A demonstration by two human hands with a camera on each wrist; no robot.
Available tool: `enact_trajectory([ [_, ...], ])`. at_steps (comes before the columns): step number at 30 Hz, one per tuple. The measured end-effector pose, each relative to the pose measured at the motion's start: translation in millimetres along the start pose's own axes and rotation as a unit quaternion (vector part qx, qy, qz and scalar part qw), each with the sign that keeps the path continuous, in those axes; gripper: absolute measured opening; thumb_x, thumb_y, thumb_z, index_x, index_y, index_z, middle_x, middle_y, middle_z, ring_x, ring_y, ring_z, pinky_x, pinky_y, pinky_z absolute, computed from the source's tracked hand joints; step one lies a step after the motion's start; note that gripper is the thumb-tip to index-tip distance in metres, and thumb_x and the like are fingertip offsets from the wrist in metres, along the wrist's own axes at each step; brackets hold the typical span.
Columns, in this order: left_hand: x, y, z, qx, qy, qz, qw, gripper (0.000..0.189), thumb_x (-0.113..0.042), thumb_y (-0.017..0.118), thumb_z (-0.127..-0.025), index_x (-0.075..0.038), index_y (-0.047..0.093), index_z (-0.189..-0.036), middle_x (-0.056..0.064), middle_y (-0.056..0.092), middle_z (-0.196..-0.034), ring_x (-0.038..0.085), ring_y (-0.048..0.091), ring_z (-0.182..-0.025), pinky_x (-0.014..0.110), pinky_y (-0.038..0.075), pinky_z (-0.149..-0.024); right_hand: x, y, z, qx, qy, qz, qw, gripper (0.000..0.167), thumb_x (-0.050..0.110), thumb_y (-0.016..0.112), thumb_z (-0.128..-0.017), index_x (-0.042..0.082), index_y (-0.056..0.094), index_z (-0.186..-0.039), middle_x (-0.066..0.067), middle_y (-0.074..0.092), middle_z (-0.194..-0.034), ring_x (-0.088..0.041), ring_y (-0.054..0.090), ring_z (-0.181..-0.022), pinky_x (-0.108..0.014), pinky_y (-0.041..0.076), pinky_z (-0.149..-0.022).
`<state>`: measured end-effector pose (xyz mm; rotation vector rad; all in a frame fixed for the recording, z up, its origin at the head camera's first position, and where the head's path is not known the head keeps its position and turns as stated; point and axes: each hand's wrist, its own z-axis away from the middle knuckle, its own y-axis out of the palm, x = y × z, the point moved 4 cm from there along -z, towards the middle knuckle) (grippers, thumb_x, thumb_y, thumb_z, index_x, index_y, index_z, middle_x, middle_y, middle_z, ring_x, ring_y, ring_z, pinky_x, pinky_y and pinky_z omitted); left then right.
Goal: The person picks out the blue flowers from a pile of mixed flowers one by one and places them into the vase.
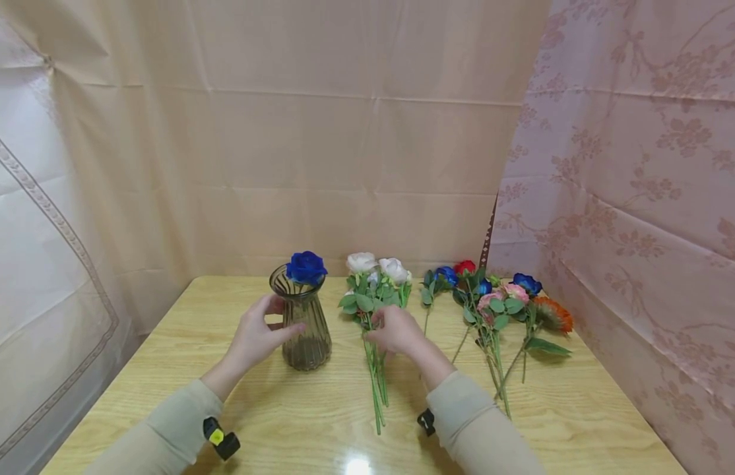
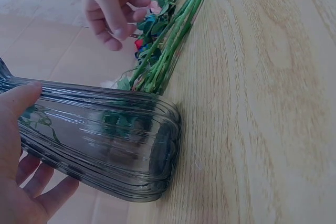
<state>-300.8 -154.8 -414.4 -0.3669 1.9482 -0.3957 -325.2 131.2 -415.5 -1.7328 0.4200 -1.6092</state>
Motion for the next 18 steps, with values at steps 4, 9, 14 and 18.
enact_trajectory([
  [4, -0.6, -0.1, 0.2, 0.001, 0.001, 0.001, 1.0, 0.062, -0.039, 0.089, -0.08, -0.013, 0.058, -0.127, 0.004, 0.061, -0.117, 0.024, 0.059, -0.109, 0.038, 0.06, -0.085, 10, -10, 3.2, -0.01, -0.026, 0.017, 0.9995, 0.034, 0.018, 0.078, -0.092, -0.001, 0.066, -0.118, -0.005, 0.063, -0.081, -0.034, 0.067, -0.067, -0.033, 0.055, -0.049],
  [9, -2.0, -0.3, 0.4, -0.001, 0.003, 0.005, 1.0, 0.063, -0.038, 0.09, -0.079, -0.013, 0.059, -0.128, 0.005, 0.061, -0.117, 0.024, 0.059, -0.109, 0.039, 0.06, -0.085, 19, -23, 6.5, -0.021, -0.056, 0.012, 0.9982, 0.035, 0.021, 0.079, -0.091, 0.0, 0.067, -0.117, -0.005, 0.063, -0.085, -0.026, 0.065, -0.068, -0.033, 0.055, -0.053],
  [14, -1.9, -0.6, 0.2, -0.003, 0.002, 0.006, 1.0, 0.064, -0.035, 0.091, -0.079, -0.012, 0.059, -0.128, 0.006, 0.061, -0.118, 0.025, 0.059, -0.109, 0.039, 0.06, -0.085, 26, -33, 11.1, -0.029, -0.088, 0.02, 0.9955, 0.035, 0.022, 0.079, -0.091, 0.002, 0.067, -0.117, -0.003, 0.065, -0.091, -0.022, 0.066, -0.077, -0.034, 0.057, -0.061],
  [18, -1.8, -0.4, -0.1, -0.004, 0.003, 0.005, 1.0, 0.063, -0.035, 0.091, -0.079, -0.012, 0.059, -0.128, 0.005, 0.061, -0.118, 0.025, 0.06, -0.109, 0.038, 0.06, -0.085, 29, -41, 13.4, -0.041, -0.104, 0.029, 0.9933, 0.037, 0.021, 0.079, -0.092, 0.002, 0.065, -0.121, -0.004, 0.067, -0.1, -0.02, 0.067, -0.088, -0.038, 0.058, -0.071],
])
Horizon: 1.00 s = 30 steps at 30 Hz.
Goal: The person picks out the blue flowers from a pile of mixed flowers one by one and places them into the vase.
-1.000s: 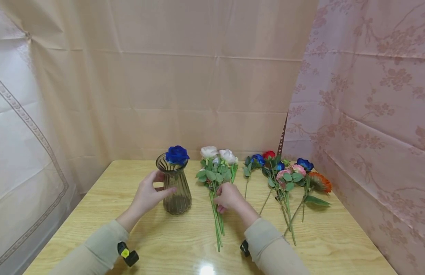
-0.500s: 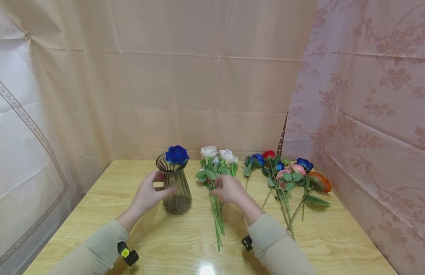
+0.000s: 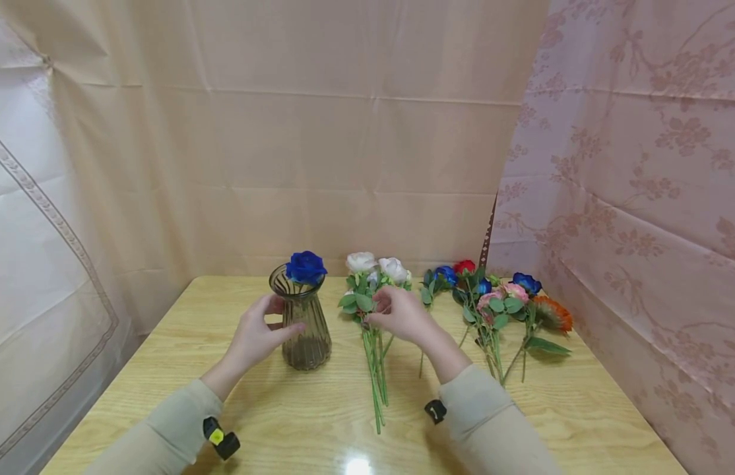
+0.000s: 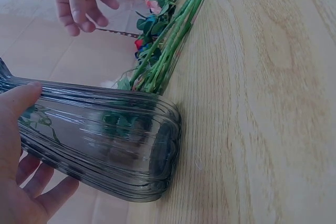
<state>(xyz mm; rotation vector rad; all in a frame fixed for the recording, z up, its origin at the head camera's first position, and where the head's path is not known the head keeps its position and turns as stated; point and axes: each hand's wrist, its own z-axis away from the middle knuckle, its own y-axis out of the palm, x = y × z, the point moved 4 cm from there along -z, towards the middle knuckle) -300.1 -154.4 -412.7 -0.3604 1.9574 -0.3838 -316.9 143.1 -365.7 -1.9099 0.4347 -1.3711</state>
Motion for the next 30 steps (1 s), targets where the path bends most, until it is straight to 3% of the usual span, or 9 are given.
enact_trajectory([
  [15, 2.9, 0.8, -0.6, 0.004, 0.0, -0.003, 1.0, 0.06, -0.037, 0.089, -0.08, -0.014, 0.059, -0.127, 0.004, 0.061, -0.116, 0.023, 0.059, -0.109, 0.036, 0.06, -0.085, 3, -35, 4.4, -0.048, 0.002, 0.029, 0.9984, 0.066, 0.032, 0.078, -0.092, 0.004, 0.05, -0.145, -0.017, 0.059, -0.139, -0.037, 0.056, -0.128, -0.056, 0.049, -0.102],
  [30, 3.6, 0.7, -0.7, 0.004, -0.001, -0.001, 1.0, 0.061, -0.038, 0.089, -0.08, -0.014, 0.058, -0.127, 0.003, 0.061, -0.116, 0.023, 0.059, -0.108, 0.036, 0.06, -0.085, -13, -60, 4.3, -0.089, 0.04, 0.1, 0.9901, 0.099, 0.052, 0.077, -0.088, 0.004, 0.028, -0.159, -0.023, 0.043, -0.153, -0.043, 0.05, -0.131, -0.063, 0.046, -0.101],
])
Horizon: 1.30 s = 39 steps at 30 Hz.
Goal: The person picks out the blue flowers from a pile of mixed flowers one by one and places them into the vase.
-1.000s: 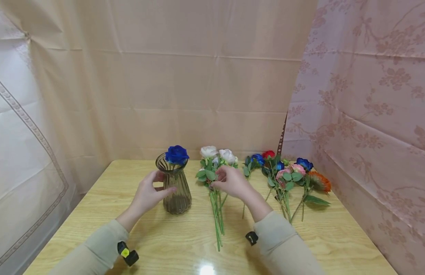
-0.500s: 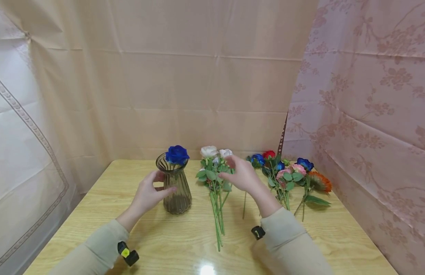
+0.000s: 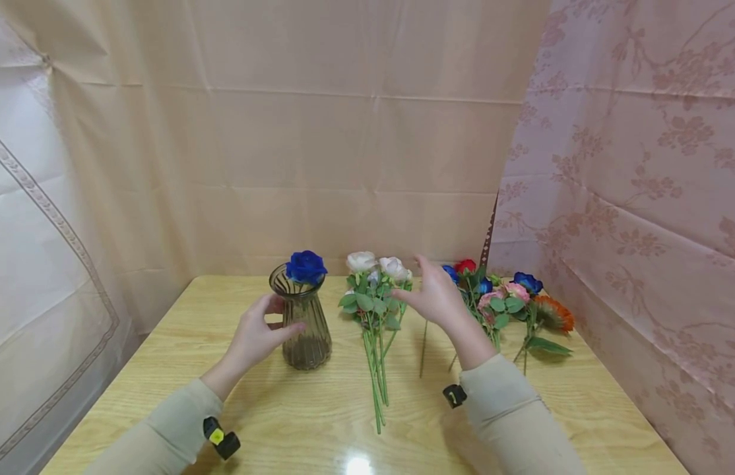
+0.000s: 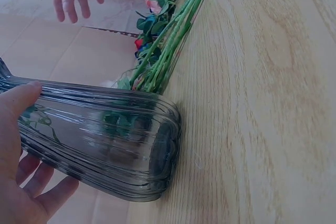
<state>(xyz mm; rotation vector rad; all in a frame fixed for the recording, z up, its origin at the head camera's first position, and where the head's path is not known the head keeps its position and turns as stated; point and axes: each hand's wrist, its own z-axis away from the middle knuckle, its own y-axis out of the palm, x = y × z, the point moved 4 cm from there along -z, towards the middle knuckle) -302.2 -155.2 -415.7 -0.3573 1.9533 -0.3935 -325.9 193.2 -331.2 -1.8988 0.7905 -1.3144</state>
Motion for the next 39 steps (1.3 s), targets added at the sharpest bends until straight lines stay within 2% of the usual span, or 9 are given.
enact_trajectory([
  [7, 0.3, 0.3, -0.4, -0.001, 0.001, -0.006, 1.0, 0.063, -0.041, 0.089, -0.079, -0.015, 0.058, -0.128, 0.003, 0.061, -0.117, 0.022, 0.059, -0.109, 0.035, 0.06, -0.085, -18, 2, -2.8, 0.007, 0.021, 0.022, 0.9995, 0.1, 0.055, 0.073, -0.09, 0.003, 0.024, -0.16, -0.027, 0.035, -0.157, -0.05, 0.035, -0.14, -0.069, 0.035, -0.108],
  [13, 0.3, 0.0, 0.7, -0.001, -0.003, -0.005, 1.0, 0.063, -0.04, 0.089, -0.08, -0.015, 0.058, -0.128, 0.003, 0.061, -0.117, 0.023, 0.059, -0.109, 0.037, 0.06, -0.085, -33, 4, -4.5, 0.017, 0.044, 0.028, 0.9985, 0.106, 0.059, 0.072, -0.089, 0.001, 0.019, -0.161, -0.03, 0.029, -0.159, -0.051, 0.03, -0.142, -0.07, 0.032, -0.109],
  [19, -0.2, 0.1, 0.4, -0.001, -0.002, -0.004, 1.0, 0.063, -0.04, 0.089, -0.08, -0.015, 0.058, -0.128, 0.003, 0.061, -0.117, 0.023, 0.059, -0.109, 0.036, 0.06, -0.085, -46, 11, -5.6, 0.032, 0.07, 0.031, 0.9965, 0.109, 0.061, 0.072, -0.088, -0.003, 0.02, -0.159, -0.033, 0.028, -0.157, -0.053, 0.03, -0.141, -0.07, 0.033, -0.108],
  [28, -1.1, 0.2, 0.3, -0.002, -0.001, -0.004, 1.0, 0.063, -0.04, 0.089, -0.08, -0.014, 0.058, -0.128, 0.003, 0.06, -0.117, 0.023, 0.059, -0.109, 0.037, 0.06, -0.085, -61, 27, -4.1, 0.061, 0.1, 0.037, 0.9925, 0.107, 0.055, 0.075, -0.088, -0.006, 0.021, -0.158, -0.034, 0.03, -0.156, -0.053, 0.033, -0.14, -0.068, 0.036, -0.108],
  [32, -2.4, 0.3, 0.7, -0.003, 0.0, -0.005, 1.0, 0.063, -0.04, 0.089, -0.08, -0.014, 0.058, -0.127, 0.004, 0.061, -0.117, 0.023, 0.059, -0.108, 0.037, 0.06, -0.085, -69, 34, -2.6, 0.07, 0.109, 0.043, 0.9906, 0.104, 0.053, 0.075, -0.089, -0.009, 0.026, -0.155, -0.036, 0.036, -0.152, -0.054, 0.038, -0.136, -0.068, 0.039, -0.104],
  [39, -3.4, 0.1, 0.9, -0.004, 0.003, -0.005, 1.0, 0.063, -0.04, 0.089, -0.08, -0.012, 0.058, -0.128, 0.005, 0.061, -0.117, 0.024, 0.06, -0.109, 0.038, 0.06, -0.085, -78, 46, -0.8, 0.099, 0.116, 0.066, 0.9861, 0.095, 0.048, 0.074, -0.091, -0.013, 0.032, -0.151, -0.036, 0.039, -0.15, -0.054, 0.04, -0.135, -0.066, 0.039, -0.106],
])
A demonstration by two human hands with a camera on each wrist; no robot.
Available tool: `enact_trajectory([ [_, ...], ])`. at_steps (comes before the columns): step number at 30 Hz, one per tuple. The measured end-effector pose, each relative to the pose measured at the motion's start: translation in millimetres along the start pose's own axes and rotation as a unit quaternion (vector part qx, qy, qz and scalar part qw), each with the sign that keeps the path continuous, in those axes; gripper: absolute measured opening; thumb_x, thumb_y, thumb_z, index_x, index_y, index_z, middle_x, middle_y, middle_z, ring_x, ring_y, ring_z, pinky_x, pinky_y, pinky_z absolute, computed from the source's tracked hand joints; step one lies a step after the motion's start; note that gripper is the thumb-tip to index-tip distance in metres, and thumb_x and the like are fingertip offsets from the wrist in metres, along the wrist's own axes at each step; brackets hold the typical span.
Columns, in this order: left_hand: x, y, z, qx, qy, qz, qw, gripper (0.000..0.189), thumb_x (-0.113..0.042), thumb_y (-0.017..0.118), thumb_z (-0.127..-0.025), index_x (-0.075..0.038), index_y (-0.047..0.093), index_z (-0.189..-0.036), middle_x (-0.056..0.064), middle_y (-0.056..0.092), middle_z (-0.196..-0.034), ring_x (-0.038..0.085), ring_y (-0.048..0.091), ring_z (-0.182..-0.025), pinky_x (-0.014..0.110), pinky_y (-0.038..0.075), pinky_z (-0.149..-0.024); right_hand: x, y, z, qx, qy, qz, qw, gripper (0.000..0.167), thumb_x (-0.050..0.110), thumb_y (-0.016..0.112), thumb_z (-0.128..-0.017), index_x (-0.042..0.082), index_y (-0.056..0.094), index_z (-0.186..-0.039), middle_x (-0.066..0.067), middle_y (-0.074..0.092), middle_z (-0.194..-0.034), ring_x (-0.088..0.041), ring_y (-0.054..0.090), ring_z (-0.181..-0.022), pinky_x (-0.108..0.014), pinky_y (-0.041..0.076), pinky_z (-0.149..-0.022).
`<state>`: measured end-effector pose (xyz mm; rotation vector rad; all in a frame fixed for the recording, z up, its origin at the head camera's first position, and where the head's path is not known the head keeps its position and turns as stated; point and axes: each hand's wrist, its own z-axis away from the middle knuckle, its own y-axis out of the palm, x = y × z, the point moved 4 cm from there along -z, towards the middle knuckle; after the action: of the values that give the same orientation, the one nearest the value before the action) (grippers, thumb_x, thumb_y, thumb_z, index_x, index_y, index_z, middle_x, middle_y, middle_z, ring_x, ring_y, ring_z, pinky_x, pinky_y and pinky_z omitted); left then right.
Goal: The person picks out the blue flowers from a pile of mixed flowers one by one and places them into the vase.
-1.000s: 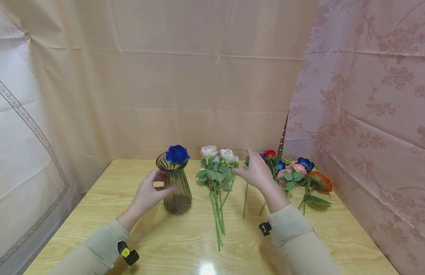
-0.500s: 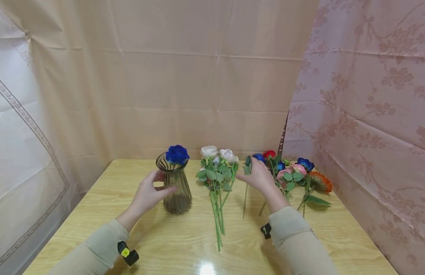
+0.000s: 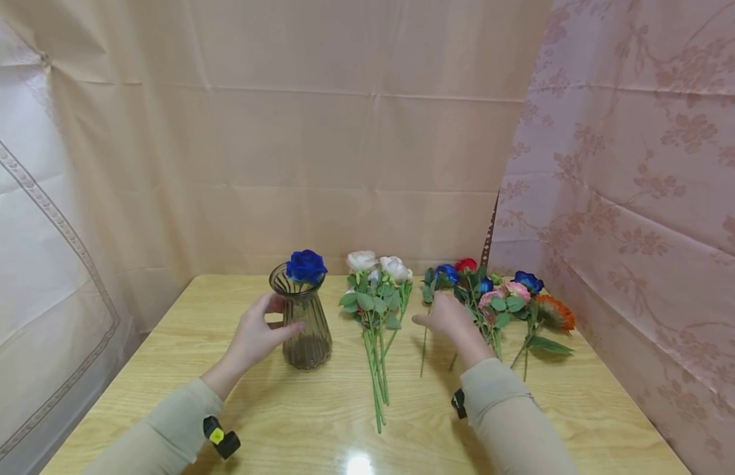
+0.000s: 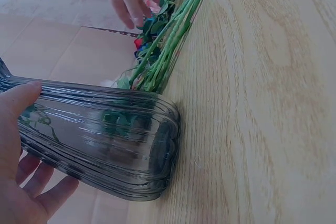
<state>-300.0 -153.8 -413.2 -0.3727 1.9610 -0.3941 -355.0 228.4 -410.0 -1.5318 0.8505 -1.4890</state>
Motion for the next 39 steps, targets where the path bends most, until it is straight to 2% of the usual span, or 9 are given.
enact_trajectory([
  [8, -0.1, -0.5, 0.2, 0.001, -0.001, -0.002, 1.0, 0.061, -0.039, 0.088, -0.081, -0.014, 0.058, -0.128, 0.004, 0.061, -0.116, 0.024, 0.06, -0.109, 0.038, 0.06, -0.084, -10, 11, -4.8, 0.012, 0.002, 0.011, 0.9999, 0.084, 0.042, 0.075, -0.092, -0.015, 0.042, -0.144, -0.036, 0.05, -0.14, -0.053, 0.05, -0.125, -0.063, 0.046, -0.099],
  [16, 0.1, -0.7, 0.5, 0.002, 0.001, 0.001, 1.0, 0.061, -0.039, 0.088, -0.081, -0.013, 0.058, -0.128, 0.004, 0.061, -0.116, 0.023, 0.06, -0.108, 0.039, 0.061, -0.084, -13, 21, -7.7, 0.023, -0.002, 0.032, 0.9992, 0.068, 0.037, 0.076, -0.091, -0.016, 0.058, -0.129, -0.032, 0.062, -0.124, -0.049, 0.058, -0.115, -0.057, 0.052, -0.094],
  [18, 0.5, -0.6, 0.4, 0.004, -0.001, 0.001, 1.0, 0.06, -0.039, 0.088, -0.081, -0.015, 0.059, -0.127, 0.003, 0.061, -0.115, 0.023, 0.06, -0.108, 0.038, 0.061, -0.084, -12, 22, -6.5, 0.029, 0.0, 0.039, 0.9988, 0.061, 0.036, 0.077, -0.091, -0.014, 0.063, -0.122, -0.028, 0.066, -0.115, -0.044, 0.063, -0.106, -0.054, 0.054, -0.089],
  [21, 1.3, -0.5, 0.3, 0.006, -0.003, -0.001, 1.0, 0.06, -0.041, 0.088, -0.081, -0.015, 0.059, -0.127, 0.003, 0.06, -0.115, 0.022, 0.059, -0.108, 0.038, 0.06, -0.084, -11, 24, -5.4, 0.038, 0.004, 0.042, 0.9984, 0.043, 0.034, 0.078, -0.09, -0.008, 0.07, -0.097, -0.016, 0.069, -0.089, -0.03, 0.064, -0.08, -0.044, 0.056, -0.072],
  [24, 2.1, -0.3, 0.0, 0.006, -0.003, -0.001, 1.0, 0.061, -0.042, 0.088, -0.081, -0.015, 0.059, -0.127, 0.002, 0.06, -0.115, 0.022, 0.059, -0.108, 0.038, 0.06, -0.085, -10, 27, -5.3, 0.038, 0.002, 0.05, 0.998, 0.036, 0.033, 0.079, -0.088, 0.003, 0.067, -0.073, -0.005, 0.061, -0.068, -0.021, 0.052, -0.062, -0.035, 0.047, -0.058],
  [26, 2.7, 0.1, -0.4, 0.006, -0.003, -0.001, 1.0, 0.06, -0.042, 0.088, -0.081, -0.015, 0.059, -0.126, 0.002, 0.06, -0.115, 0.022, 0.059, -0.108, 0.037, 0.06, -0.084, -10, 29, -5.1, 0.035, 0.0, 0.053, 0.998, 0.037, 0.032, 0.081, -0.086, 0.007, 0.064, -0.065, -0.002, 0.057, -0.062, -0.019, 0.047, -0.058, -0.032, 0.043, -0.055],
  [35, 2.4, 0.0, 0.2, 0.006, -0.002, 0.007, 0.9999, 0.06, -0.041, 0.088, -0.081, -0.015, 0.059, -0.127, 0.003, 0.061, -0.116, 0.022, 0.06, -0.108, 0.037, 0.06, -0.085, -13, 37, -5.6, 0.034, 0.032, 0.031, 0.9984, 0.044, 0.025, 0.082, -0.086, 0.011, 0.051, -0.057, 0.001, 0.04, -0.05, -0.014, 0.039, -0.041, -0.028, 0.04, -0.044],
  [39, 2.2, -0.2, 0.1, 0.006, -0.004, 0.01, 0.9999, 0.06, -0.04, 0.088, -0.081, -0.015, 0.059, -0.127, 0.003, 0.061, -0.116, 0.023, 0.06, -0.109, 0.037, 0.06, -0.086, -13, 39, -7.1, 0.03, 0.038, 0.037, 0.9981, 0.041, 0.023, 0.082, -0.085, 0.01, 0.054, -0.058, 0.0, 0.045, -0.048, -0.015, 0.044, -0.039, -0.029, 0.044, -0.042],
])
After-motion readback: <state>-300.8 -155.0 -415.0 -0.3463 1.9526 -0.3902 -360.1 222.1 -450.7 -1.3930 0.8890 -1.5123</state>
